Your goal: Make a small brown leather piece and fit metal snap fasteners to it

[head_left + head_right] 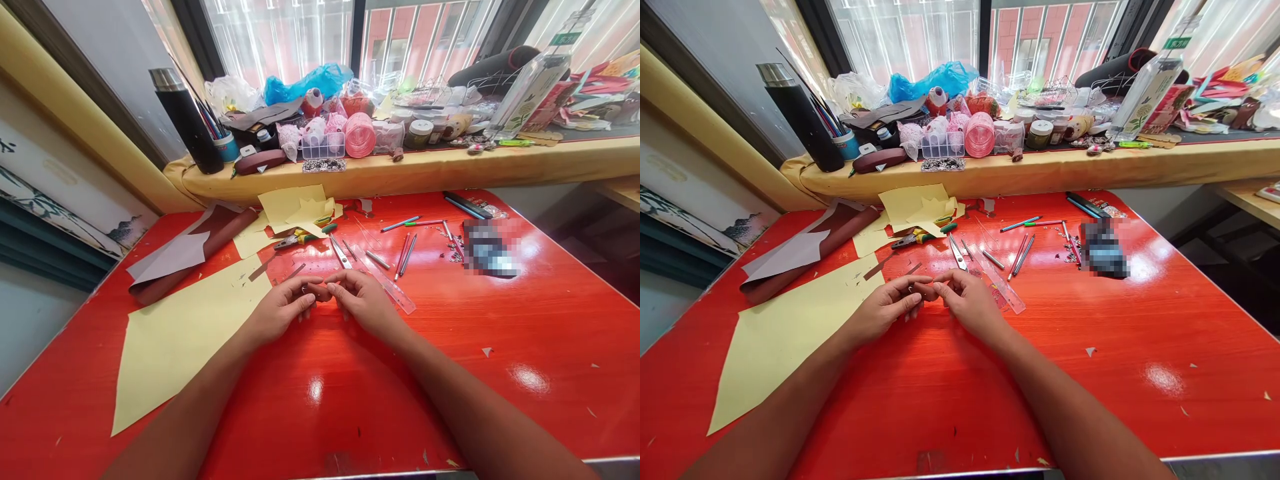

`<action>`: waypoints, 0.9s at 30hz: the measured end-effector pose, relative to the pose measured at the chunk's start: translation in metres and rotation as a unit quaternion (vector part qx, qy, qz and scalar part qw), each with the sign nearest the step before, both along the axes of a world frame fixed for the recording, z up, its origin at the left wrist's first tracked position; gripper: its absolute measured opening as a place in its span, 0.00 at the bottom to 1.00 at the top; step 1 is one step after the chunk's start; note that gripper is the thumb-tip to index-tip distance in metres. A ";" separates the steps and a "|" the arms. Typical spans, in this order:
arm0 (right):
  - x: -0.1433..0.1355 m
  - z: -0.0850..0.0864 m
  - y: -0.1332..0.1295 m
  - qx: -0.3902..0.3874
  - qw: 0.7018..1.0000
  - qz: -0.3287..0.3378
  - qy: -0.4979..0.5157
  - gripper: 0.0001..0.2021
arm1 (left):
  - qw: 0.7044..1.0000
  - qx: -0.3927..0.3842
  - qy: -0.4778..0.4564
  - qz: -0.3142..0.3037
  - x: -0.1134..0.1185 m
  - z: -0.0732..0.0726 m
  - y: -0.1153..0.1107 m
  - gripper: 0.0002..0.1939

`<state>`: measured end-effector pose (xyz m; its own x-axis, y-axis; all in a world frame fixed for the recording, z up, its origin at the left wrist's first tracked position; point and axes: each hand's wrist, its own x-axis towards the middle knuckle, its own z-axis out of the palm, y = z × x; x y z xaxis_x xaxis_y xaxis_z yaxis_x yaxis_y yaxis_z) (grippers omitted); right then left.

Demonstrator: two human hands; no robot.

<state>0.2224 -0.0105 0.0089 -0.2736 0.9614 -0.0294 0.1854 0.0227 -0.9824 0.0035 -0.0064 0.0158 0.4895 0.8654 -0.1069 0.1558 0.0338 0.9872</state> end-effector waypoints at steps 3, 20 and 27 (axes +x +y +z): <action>0.000 -0.003 0.000 0.007 1.000 0.002 -0.007 0.12 | 1.000 -0.002 0.010 -0.009 0.001 -0.002 0.000 0.16; -0.002 -0.008 -0.003 0.067 0.995 0.005 -0.073 0.10 | 0.997 0.010 0.066 -0.025 0.002 0.001 -0.004 0.13; -0.003 -0.007 -0.004 0.082 0.990 0.008 -0.113 0.10 | 0.997 0.010 0.075 -0.019 0.003 0.001 -0.005 0.16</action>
